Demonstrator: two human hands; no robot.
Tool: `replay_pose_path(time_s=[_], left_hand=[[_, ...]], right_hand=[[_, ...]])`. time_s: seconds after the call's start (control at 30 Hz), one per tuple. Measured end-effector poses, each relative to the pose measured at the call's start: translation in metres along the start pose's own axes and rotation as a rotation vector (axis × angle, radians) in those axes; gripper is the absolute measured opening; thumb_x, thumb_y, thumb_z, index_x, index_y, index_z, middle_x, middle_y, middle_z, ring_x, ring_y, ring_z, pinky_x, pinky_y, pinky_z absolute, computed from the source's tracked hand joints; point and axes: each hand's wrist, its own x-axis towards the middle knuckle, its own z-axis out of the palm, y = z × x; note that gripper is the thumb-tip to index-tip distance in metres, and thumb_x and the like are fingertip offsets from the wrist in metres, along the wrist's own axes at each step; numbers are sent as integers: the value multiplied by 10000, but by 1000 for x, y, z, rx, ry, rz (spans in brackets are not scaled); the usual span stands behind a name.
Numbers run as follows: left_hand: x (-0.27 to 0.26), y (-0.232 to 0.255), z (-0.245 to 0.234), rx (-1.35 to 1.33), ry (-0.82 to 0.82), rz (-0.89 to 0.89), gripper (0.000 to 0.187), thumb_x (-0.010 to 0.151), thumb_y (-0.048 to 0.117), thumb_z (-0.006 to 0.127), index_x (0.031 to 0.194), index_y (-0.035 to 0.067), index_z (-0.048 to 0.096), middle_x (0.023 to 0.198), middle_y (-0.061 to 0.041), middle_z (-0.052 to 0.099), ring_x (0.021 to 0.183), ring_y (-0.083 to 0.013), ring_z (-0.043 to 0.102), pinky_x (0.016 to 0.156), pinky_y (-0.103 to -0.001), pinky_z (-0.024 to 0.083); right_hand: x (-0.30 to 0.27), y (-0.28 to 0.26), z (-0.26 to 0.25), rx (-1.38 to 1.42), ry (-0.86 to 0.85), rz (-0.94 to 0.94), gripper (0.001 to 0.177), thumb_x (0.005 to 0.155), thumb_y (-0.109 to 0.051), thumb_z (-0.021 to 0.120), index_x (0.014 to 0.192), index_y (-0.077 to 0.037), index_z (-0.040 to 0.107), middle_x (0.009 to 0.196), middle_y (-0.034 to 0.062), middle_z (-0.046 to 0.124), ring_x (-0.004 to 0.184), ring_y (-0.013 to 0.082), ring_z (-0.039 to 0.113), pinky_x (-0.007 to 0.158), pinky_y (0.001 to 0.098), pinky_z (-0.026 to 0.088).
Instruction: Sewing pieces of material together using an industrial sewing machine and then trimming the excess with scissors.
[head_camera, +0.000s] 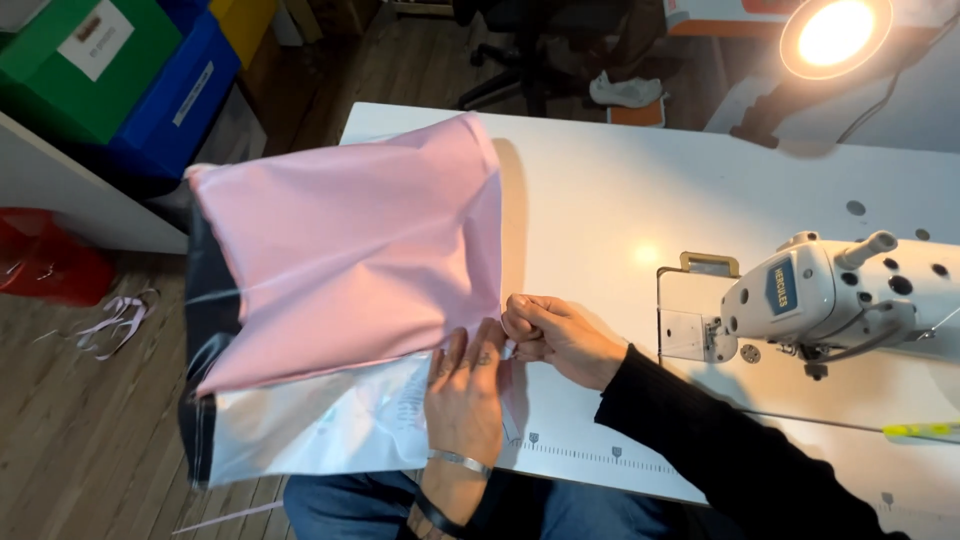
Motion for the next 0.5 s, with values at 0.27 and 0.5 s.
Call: replay_pose_path(time_s=[0.27, 0.5], left_hand=[[3, -15, 2, 14, 27, 69, 465, 872, 16, 557, 1325, 71, 647, 1375, -122, 653, 1296, -385, 565, 1088, -554, 399], [-22, -30, -67, -83, 278, -39, 333, 902, 80, 625, 1230, 63, 684, 1081, -162, 748, 986, -357, 707, 879, -460, 548]], right_hand=[[-26, 0, 0, 25, 74, -71, 347, 1108, -361, 455, 865, -116, 492, 641, -58, 284, 563, 95, 261, 545, 260, 302], [-70, -20, 13, -1138, 385, -405, 286, 938, -378, 652, 940, -93, 680, 1187, 4, 628, 831, 132, 695, 672, 299, 589]])
